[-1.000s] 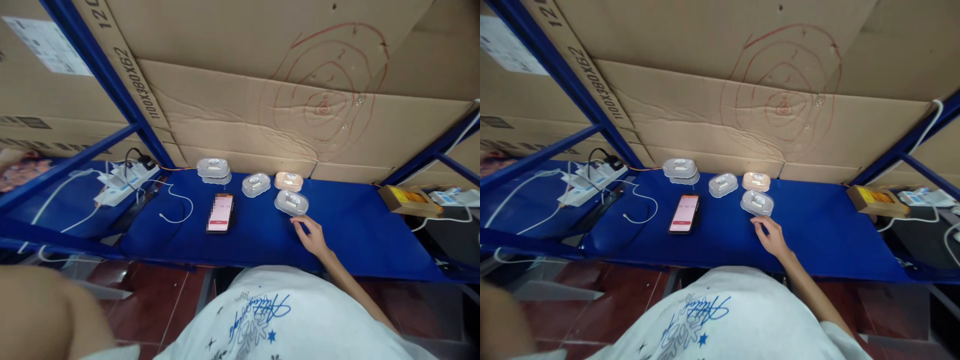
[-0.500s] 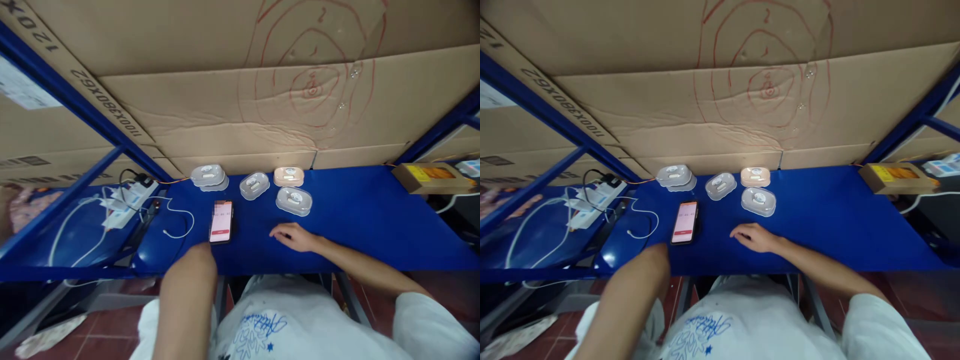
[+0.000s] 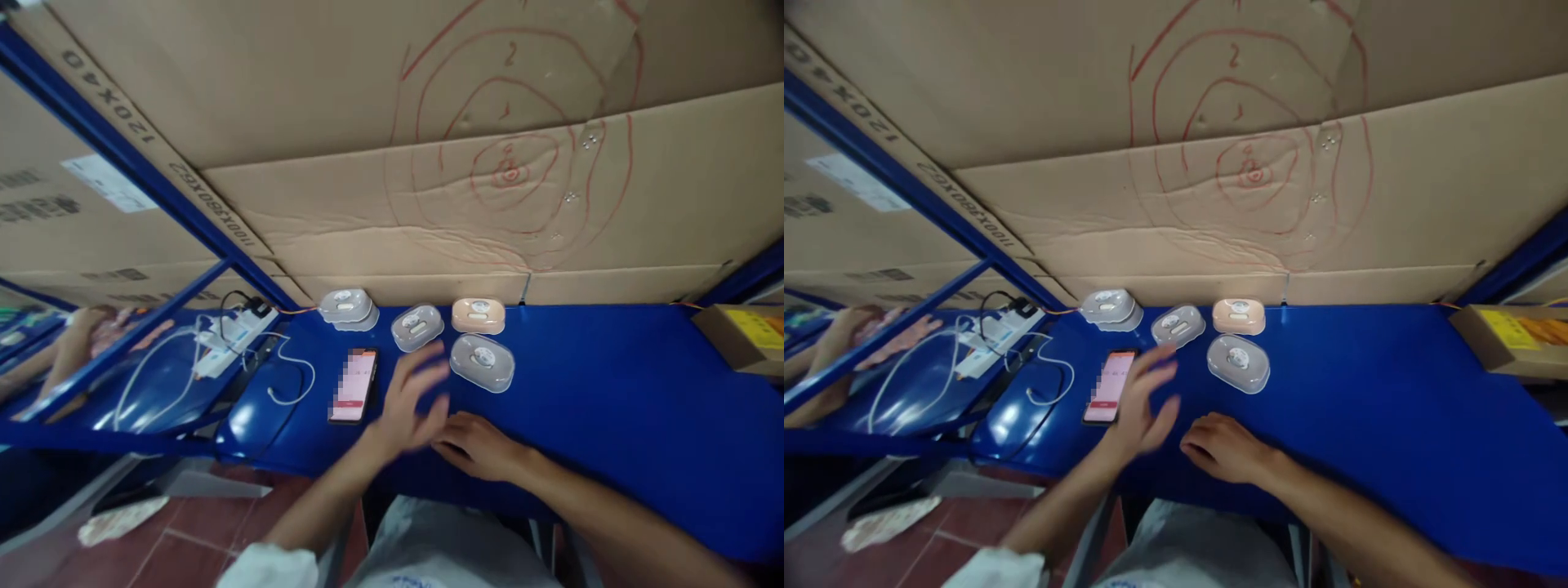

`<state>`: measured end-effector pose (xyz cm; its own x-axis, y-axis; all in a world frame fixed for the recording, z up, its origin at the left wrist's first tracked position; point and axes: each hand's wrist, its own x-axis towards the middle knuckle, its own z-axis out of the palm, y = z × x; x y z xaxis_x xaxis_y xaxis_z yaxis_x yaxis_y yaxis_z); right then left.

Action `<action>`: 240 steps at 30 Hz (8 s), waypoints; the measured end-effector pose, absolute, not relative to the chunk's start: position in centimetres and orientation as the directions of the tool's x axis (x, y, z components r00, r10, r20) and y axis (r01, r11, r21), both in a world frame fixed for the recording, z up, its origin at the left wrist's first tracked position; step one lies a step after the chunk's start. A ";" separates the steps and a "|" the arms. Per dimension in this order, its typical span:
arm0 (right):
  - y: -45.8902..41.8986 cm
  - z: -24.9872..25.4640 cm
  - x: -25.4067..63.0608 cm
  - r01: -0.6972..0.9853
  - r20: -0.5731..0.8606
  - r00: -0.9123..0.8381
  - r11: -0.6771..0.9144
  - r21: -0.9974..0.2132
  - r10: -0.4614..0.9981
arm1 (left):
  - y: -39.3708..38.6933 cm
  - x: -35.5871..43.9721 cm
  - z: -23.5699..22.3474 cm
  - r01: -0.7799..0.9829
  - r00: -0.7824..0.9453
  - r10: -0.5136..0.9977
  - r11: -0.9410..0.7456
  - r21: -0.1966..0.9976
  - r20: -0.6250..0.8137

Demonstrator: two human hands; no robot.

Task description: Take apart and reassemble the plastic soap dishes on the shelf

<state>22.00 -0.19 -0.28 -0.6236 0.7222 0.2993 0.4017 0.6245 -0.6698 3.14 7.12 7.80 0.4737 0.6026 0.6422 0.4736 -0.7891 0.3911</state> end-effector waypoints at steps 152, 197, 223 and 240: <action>5.3 2.7 27.6 0.727 0.329 -0.260 0.409 -0.551 0.908 | 5.9 -1.6 0.5 0.322 0.706 0.676 -0.571 0.755 0.210; 12.9 1.1 24.2 0.782 0.223 -0.374 0.435 -0.446 0.900 | 7.0 -1.0 3.5 -0.479 0.518 0.592 0.799 0.364 -0.617; 5.0 2.3 24.7 0.627 0.352 -0.521 0.629 -0.459 0.777 | 7.4 -1.6 4.3 -0.428 0.524 0.682 0.729 0.534 -0.510; 4.7 1.2 25.3 0.666 0.542 -0.519 0.710 -0.228 0.661 | 6.8 -1.8 4.0 -0.310 0.593 0.792 0.393 0.866 -0.147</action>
<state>25.26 4.70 1.20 -0.5192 0.6606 0.5423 0.6661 0.7103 -0.2275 -1.83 6.81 4.00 0.5933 0.7915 -0.1467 -0.3100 0.3928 0.8658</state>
